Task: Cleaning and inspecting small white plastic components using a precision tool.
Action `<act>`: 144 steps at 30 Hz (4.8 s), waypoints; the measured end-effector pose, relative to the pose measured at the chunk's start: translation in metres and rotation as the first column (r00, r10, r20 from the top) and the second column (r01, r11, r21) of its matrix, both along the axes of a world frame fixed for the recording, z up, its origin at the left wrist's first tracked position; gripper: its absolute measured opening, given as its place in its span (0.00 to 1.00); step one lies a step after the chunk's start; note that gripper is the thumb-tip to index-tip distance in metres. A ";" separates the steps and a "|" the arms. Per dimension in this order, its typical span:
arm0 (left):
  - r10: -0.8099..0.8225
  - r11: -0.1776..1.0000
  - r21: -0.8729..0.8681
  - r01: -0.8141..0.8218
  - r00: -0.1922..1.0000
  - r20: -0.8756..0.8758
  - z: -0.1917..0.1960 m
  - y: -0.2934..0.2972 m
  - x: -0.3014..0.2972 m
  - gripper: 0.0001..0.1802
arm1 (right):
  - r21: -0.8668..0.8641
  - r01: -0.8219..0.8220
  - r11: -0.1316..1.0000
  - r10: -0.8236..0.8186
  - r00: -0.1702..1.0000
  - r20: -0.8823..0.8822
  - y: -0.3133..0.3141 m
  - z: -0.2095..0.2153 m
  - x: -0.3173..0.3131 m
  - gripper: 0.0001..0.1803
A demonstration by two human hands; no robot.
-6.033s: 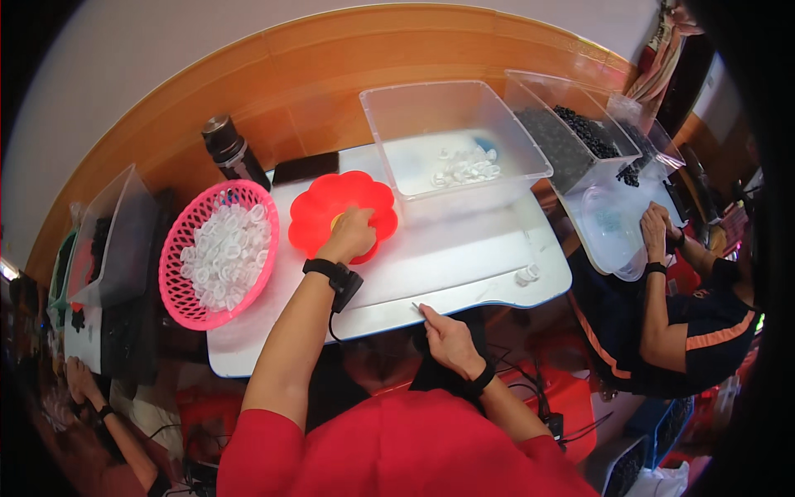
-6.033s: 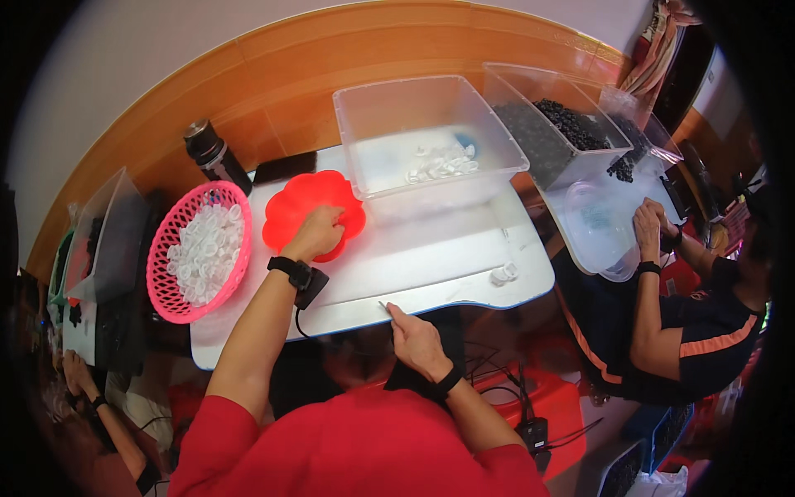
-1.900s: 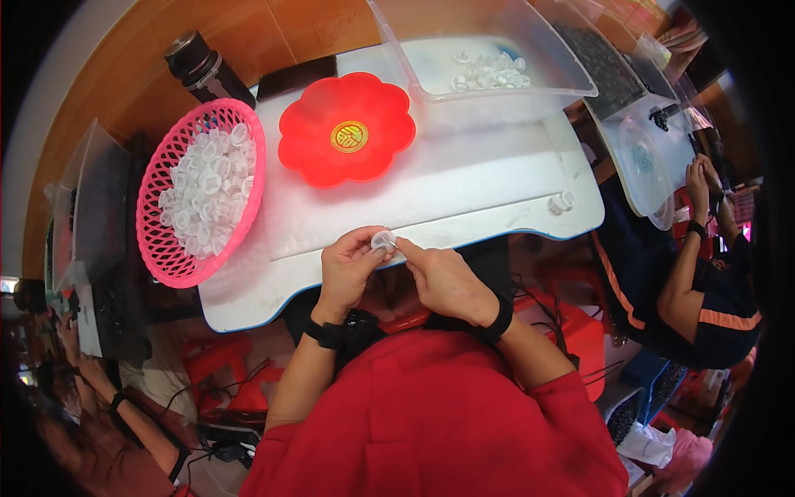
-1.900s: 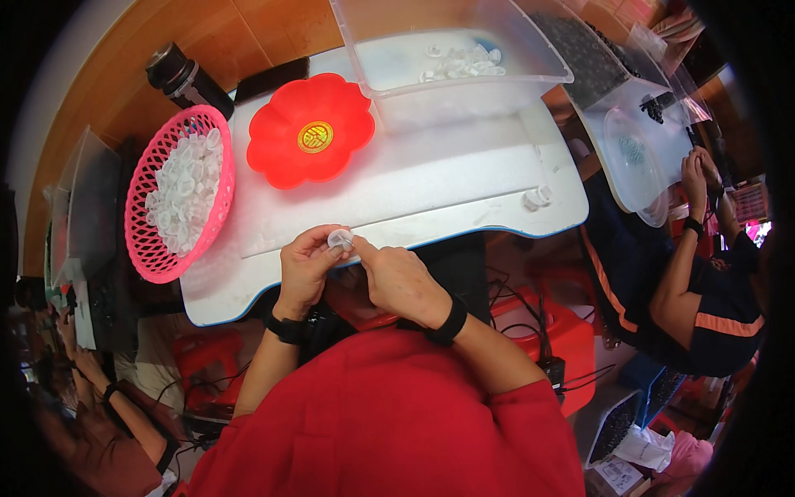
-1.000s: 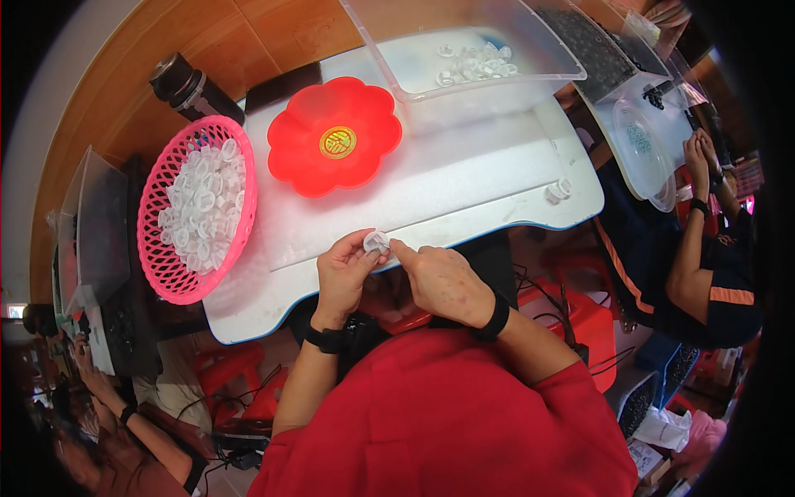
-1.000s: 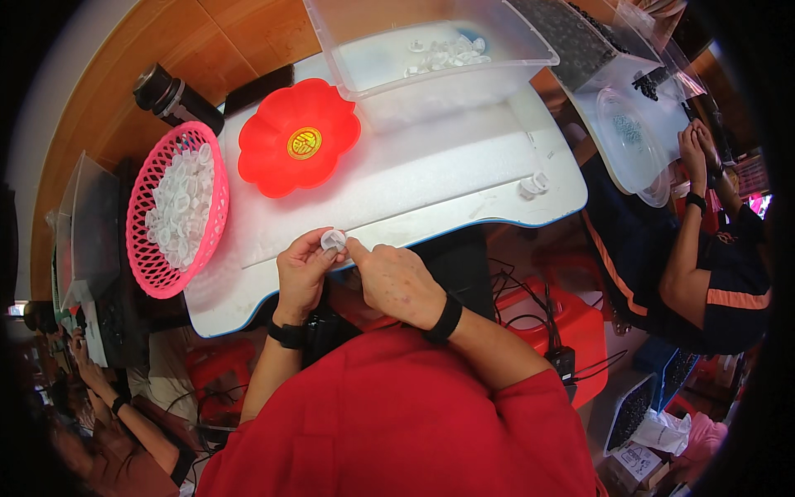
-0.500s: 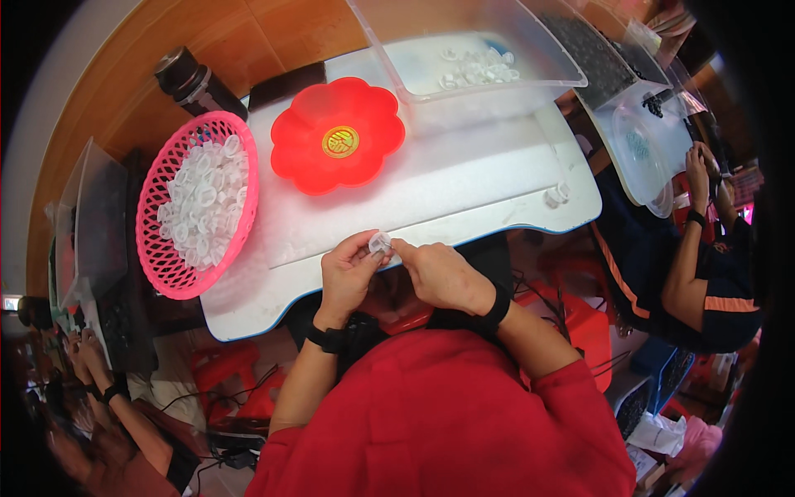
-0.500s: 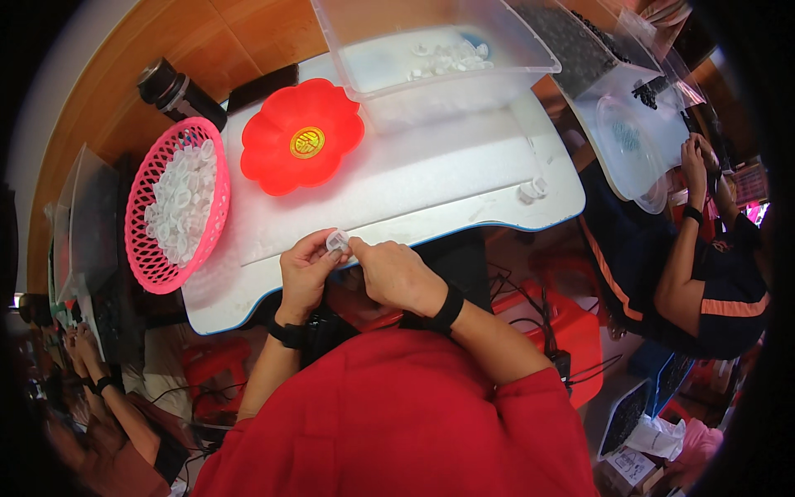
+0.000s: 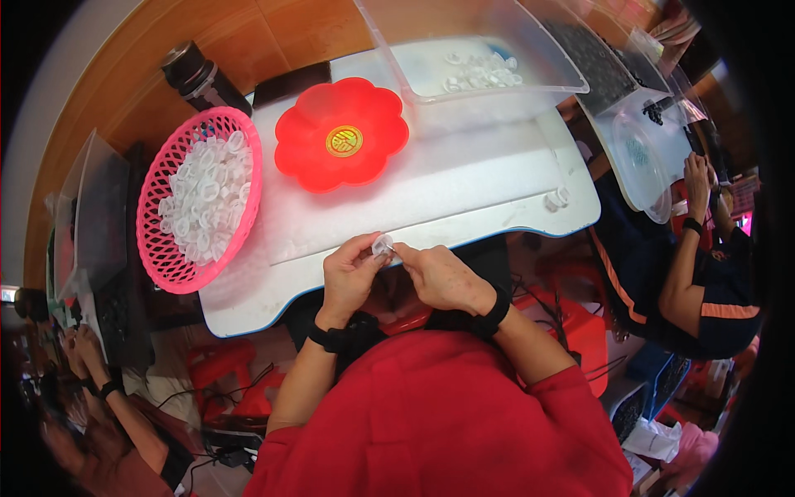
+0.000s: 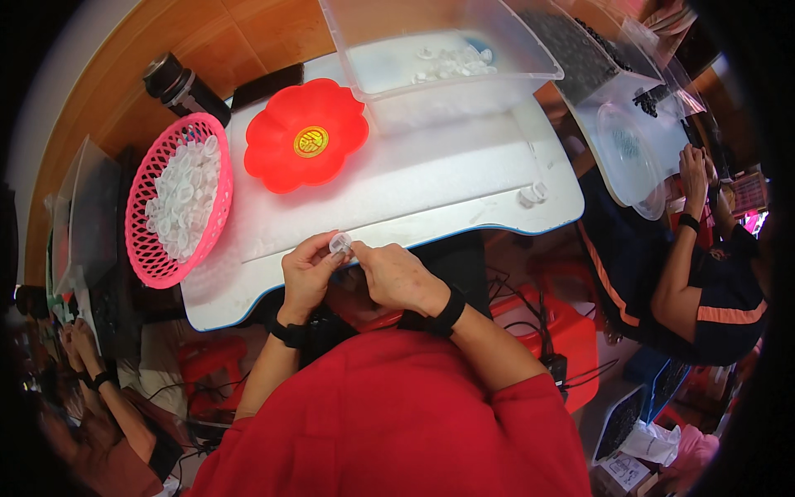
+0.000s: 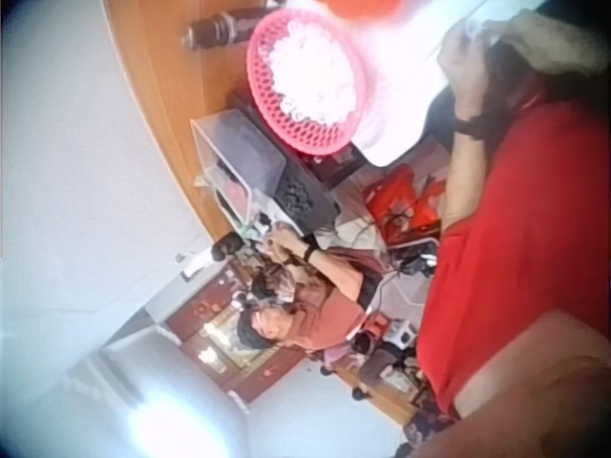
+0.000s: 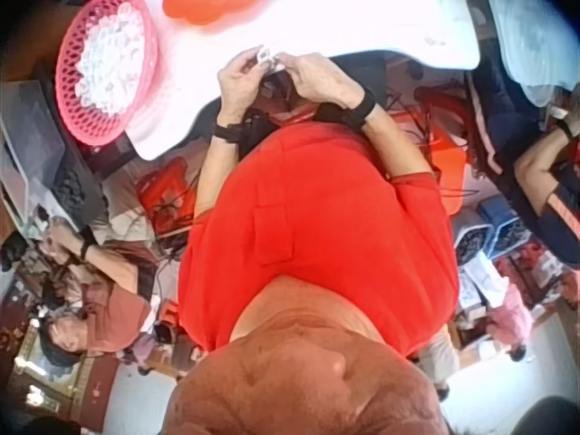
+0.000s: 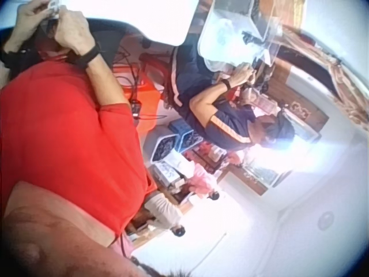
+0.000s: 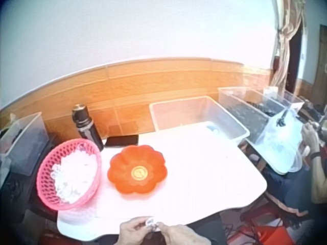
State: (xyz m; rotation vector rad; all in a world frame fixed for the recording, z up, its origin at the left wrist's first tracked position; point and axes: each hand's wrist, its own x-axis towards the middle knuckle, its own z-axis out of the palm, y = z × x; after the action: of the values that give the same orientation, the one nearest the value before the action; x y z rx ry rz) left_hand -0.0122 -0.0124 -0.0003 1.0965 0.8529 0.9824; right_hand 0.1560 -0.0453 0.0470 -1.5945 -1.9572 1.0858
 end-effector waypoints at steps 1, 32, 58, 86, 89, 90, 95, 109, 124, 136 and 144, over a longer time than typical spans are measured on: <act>0.003 1.000 0.001 -0.003 1.000 0.003 0.000 0.000 0.001 0.15 | 0.001 -0.003 1.000 0.003 1.000 0.003 -0.001 0.001 0.001 0.17; 0.103 0.987 0.129 -0.099 0.994 -0.024 -0.008 -0.002 0.005 0.14 | 0.217 0.127 0.968 -0.141 0.989 0.051 -0.025 -0.019 -0.023 0.23; 0.036 0.981 0.194 -0.002 0.985 -0.171 -0.001 0.002 0.002 0.16 | 0.433 -0.090 0.897 -0.136 0.876 0.463 -0.023 0.008 -0.005 0.25; 0.007 0.994 0.113 0.010 0.988 -0.154 -0.003 0.001 0.000 0.16 | 0.297 -0.167 0.940 0.006 0.880 0.475 -0.020 0.022 0.005 0.23; -0.011 0.997 0.073 0.022 0.989 -0.145 0.000 0.001 -0.001 0.17 | 0.285 -0.109 0.952 -0.028 0.900 0.436 -0.025 0.017 0.009 0.25; -0.022 0.997 0.068 0.032 0.989 -0.148 0.000 0.001 -0.001 0.16 | 0.291 -0.080 0.953 -0.050 0.909 0.414 -0.026 0.015 0.008 0.25; -0.035 0.993 0.103 0.054 0.983 -0.177 0.001 0.001 -0.002 0.16 | 0.273 -0.006 0.962 -0.091 0.936 0.339 -0.025 0.011 0.003 0.20; -0.058 0.998 -0.042 0.054 0.994 -0.095 0.003 0.004 -0.002 0.17 | 0.191 0.088 0.978 -0.113 0.986 0.121 -0.017 0.002 -0.006 0.16; -0.042 0.994 0.091 0.062 0.978 -0.202 -0.001 0.002 0.000 0.16 | 0.000 0.024 1.000 -0.024 0.996 0.090 -0.001 0.000 0.000 0.12; 0.103 0.988 0.122 -0.097 0.994 -0.044 0.011 -0.008 -0.001 0.15 | -0.037 0.210 0.977 -0.213 0.968 -0.131 -0.024 0.003 0.019 0.10; 0.832 0.464 0.702 -0.541 0.538 -0.136 0.098 0.048 -0.089 0.18 | -0.031 0.374 0.927 -0.371 0.901 -0.225 -0.032 -0.014 0.032 0.08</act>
State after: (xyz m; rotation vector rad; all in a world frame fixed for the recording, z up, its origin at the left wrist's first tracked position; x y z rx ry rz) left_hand -0.1008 0.0360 0.0973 1.5925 1.5643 1.8436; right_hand 0.1884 -0.0768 0.0333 -1.6660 -1.4323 1.0390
